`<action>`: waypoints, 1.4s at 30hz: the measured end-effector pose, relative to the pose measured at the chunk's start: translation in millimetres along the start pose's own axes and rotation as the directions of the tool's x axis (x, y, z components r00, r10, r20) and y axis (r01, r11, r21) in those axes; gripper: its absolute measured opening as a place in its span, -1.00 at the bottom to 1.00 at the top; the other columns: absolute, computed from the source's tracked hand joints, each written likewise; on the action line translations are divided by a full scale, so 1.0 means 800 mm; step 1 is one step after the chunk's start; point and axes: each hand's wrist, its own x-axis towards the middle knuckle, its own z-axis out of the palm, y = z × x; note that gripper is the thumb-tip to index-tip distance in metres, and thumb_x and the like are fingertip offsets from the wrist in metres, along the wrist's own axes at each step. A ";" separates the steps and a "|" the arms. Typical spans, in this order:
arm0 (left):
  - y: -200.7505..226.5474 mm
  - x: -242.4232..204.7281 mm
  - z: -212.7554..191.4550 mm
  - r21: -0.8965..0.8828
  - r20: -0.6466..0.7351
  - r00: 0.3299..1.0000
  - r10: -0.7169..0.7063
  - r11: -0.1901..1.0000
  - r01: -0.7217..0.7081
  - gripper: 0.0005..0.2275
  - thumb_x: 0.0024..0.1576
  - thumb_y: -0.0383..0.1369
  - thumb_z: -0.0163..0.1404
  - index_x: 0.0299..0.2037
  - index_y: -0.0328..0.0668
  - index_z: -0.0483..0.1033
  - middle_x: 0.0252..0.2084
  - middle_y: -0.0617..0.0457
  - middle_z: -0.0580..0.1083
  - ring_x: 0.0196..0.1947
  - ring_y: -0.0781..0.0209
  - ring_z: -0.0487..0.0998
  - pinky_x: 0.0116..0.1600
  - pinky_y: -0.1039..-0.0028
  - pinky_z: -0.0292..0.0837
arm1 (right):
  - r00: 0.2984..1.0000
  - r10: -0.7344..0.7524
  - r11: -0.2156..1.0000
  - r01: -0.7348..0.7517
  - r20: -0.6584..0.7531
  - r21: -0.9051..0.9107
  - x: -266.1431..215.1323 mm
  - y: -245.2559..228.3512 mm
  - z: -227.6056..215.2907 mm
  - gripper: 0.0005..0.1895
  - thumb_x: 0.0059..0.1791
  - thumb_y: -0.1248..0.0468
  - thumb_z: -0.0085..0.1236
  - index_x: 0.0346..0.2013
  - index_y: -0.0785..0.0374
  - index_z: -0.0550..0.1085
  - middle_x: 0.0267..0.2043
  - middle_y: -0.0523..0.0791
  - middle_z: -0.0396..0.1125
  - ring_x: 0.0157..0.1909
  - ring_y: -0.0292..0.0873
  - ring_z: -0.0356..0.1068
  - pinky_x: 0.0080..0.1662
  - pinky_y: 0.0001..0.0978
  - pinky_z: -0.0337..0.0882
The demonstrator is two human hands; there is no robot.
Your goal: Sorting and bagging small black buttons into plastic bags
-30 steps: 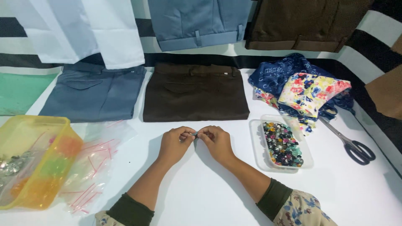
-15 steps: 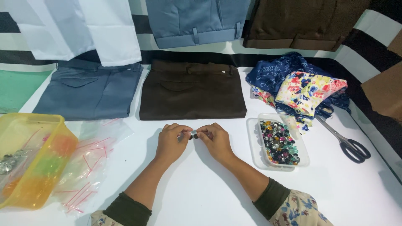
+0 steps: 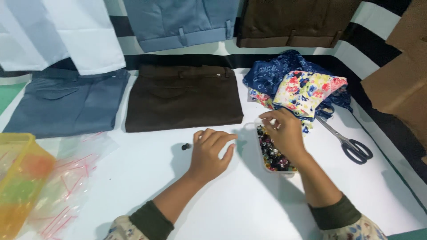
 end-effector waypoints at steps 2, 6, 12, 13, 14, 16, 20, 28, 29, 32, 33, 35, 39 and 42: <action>0.008 0.008 0.032 -0.028 0.036 0.999 -0.009 1.000 0.010 -0.80 0.06 -0.38 0.13 -0.10 0.08 0.60 -0.27 0.19 0.50 -0.21 0.17 0.46 0.05 0.22 0.21 | 0.996 0.049 0.997 -0.045 0.075 -0.056 0.001 0.032 -0.021 -0.80 -0.10 0.39 0.27 -0.24 0.04 0.66 -0.41 -0.14 0.41 -0.41 -0.12 0.40 -0.26 -0.32 0.42; 0.027 0.026 0.089 -0.093 0.185 0.980 -0.071 0.992 0.090 -0.90 0.01 -0.39 0.17 -0.29 0.04 0.62 -0.36 0.17 0.52 -0.24 0.15 0.48 0.08 0.17 0.18 | 0.926 0.172 0.982 -0.133 0.336 -0.135 0.000 0.037 -0.053 -0.79 -0.11 0.41 0.24 -0.19 0.21 0.65 -0.36 0.03 0.48 -0.36 0.03 0.47 -0.20 -0.12 0.43; 0.030 0.050 0.162 -0.035 0.367 0.923 -0.114 0.990 0.136 -0.93 -0.06 -0.46 0.17 -0.40 -0.04 0.65 -0.47 0.14 0.51 -0.26 0.15 0.46 0.18 0.08 0.11 | 0.841 0.275 0.958 -0.195 0.466 -0.212 0.004 0.040 -0.066 -0.80 -0.13 0.36 0.25 -0.23 0.15 0.66 -0.30 -0.01 0.54 -0.28 0.03 0.51 -0.15 -0.14 0.47; 0.030 0.055 0.166 -0.040 0.369 0.923 -0.111 0.990 0.135 -0.93 -0.06 -0.46 0.17 -0.40 -0.04 0.65 -0.47 0.14 0.51 -0.26 0.15 0.46 0.18 0.08 0.11 | 0.841 0.280 0.956 -0.200 0.463 -0.215 0.004 0.044 -0.067 -0.80 -0.13 0.36 0.25 -0.23 0.15 0.66 -0.30 -0.01 0.54 -0.28 0.03 0.51 -0.15 -0.14 0.47; 0.030 0.060 0.169 0.011 0.451 0.883 -0.126 0.991 0.136 -0.94 -0.06 -0.46 0.16 -0.42 -0.08 0.65 -0.48 0.10 0.51 -0.25 0.12 0.44 0.18 0.09 0.07 | 0.817 0.294 0.952 -0.204 0.495 -0.229 0.004 0.047 -0.067 -0.81 -0.13 0.34 0.27 -0.24 0.12 0.67 -0.31 -0.04 0.54 -0.26 0.00 0.49 -0.14 -0.18 0.47; 0.031 0.069 0.170 0.061 0.532 0.835 -0.143 0.989 0.131 -0.96 -0.07 -0.47 0.15 -0.44 -0.11 0.65 -0.49 0.05 0.51 -0.24 0.10 0.42 0.19 0.09 0.04 | 0.791 0.312 0.947 -0.211 0.526 -0.244 0.004 0.049 -0.069 -0.82 -0.13 0.33 0.29 -0.25 0.10 0.68 -0.31 -0.07 0.54 -0.25 -0.03 0.48 -0.13 -0.21 0.47; 0.040 0.085 0.161 0.129 0.581 0.801 -0.142 0.988 0.082 -0.94 -0.11 -0.45 0.12 -0.49 -0.22 0.64 -0.47 -0.07 0.51 -0.22 -0.01 0.41 0.11 0.08 0.08 | 0.765 0.314 0.949 -0.228 0.562 -0.219 0.005 0.035 -0.077 -0.85 -0.13 0.33 0.31 -0.28 0.11 0.69 -0.32 -0.09 0.54 -0.24 -0.08 0.45 -0.14 -0.25 0.44; 0.032 0.079 0.168 0.130 0.589 0.780 -0.209 0.978 0.164 -0.92 -0.06 -0.49 0.09 -0.45 -0.20 0.67 -0.46 -0.06 0.52 -0.20 -0.01 0.42 0.05 0.14 0.10 | 0.701 0.330 0.937 -0.160 0.632 -0.312 0.005 0.014 -0.079 -0.74 -0.25 0.21 0.49 -0.27 0.02 0.71 -0.27 -0.13 0.55 -0.15 -0.10 0.42 -0.04 -0.25 0.43; 0.026 0.076 0.174 0.113 0.589 0.776 -0.227 0.974 0.199 -0.92 -0.05 -0.47 0.10 -0.42 -0.13 0.68 -0.45 -0.02 0.53 -0.20 0.02 0.42 0.05 0.15 0.10 | 0.696 0.311 0.934 -0.098 0.648 -0.344 0.004 0.019 -0.076 -0.75 -0.23 0.16 0.48 -0.27 -0.01 0.70 -0.27 -0.15 0.54 -0.12 -0.09 0.42 -0.03 -0.23 0.41; 0.018 0.075 0.177 0.091 0.601 0.756 -0.258 0.962 0.257 -0.91 -0.02 -0.45 0.12 -0.38 -0.06 0.69 -0.44 0.04 0.54 -0.19 0.06 0.43 0.06 0.17 0.10 | 0.686 0.306 0.914 -0.017 0.660 -0.406 0.002 0.024 -0.070 -0.78 -0.21 0.09 0.45 -0.29 -0.08 0.69 -0.26 -0.21 0.52 -0.08 -0.12 0.40 -0.02 -0.25 0.35; 0.018 0.076 0.176 0.087 0.613 0.742 -0.272 0.957 0.278 -0.90 -0.01 -0.45 0.12 -0.36 -0.05 0.70 -0.43 0.06 0.55 -0.18 0.08 0.43 0.07 0.18 0.09 | 0.684 0.320 0.899 0.000 0.656 -0.438 0.002 0.025 -0.069 -0.81 -0.20 0.07 0.45 -0.31 -0.11 0.68 -0.26 -0.25 0.51 -0.06 -0.16 0.39 -0.01 -0.28 0.32; 0.017 0.076 0.177 0.082 0.616 0.738 -0.276 0.954 0.287 -0.91 0.01 -0.43 0.12 -0.36 -0.02 0.69 -0.43 0.05 0.55 -0.18 0.07 0.43 0.07 0.18 0.11 | 0.680 0.326 0.896 -0.001 0.656 -0.445 0.000 0.028 -0.068 -0.83 -0.19 0.06 0.43 -0.32 -0.12 0.67 -0.26 -0.26 0.51 -0.06 -0.16 0.39 0.00 -0.27 0.31; 0.009 0.074 0.184 0.064 0.629 0.722 -0.287 0.945 0.320 -0.91 0.06 -0.40 0.10 -0.34 0.01 0.68 -0.43 0.09 0.56 -0.15 0.08 0.47 0.05 0.21 0.15 | 0.670 0.321 0.907 -0.013 0.670 -0.422 -0.001 0.037 -0.064 -0.86 -0.15 0.07 0.40 -0.34 -0.09 0.66 -0.24 -0.24 0.51 -0.06 -0.16 0.41 -0.01 -0.27 0.30; 0.008 0.076 0.178 0.030 0.634 0.723 -0.275 0.943 0.332 -0.92 0.08 -0.39 0.11 -0.30 0.00 0.68 -0.42 0.09 0.57 -0.15 0.08 0.48 0.07 0.22 0.15 | 0.695 0.320 0.910 -0.035 0.644 -0.413 -0.004 0.042 -0.060 -0.91 -0.11 0.16 0.34 -0.32 -0.04 0.65 -0.23 -0.22 0.50 -0.07 -0.16 0.41 -0.01 -0.27 0.30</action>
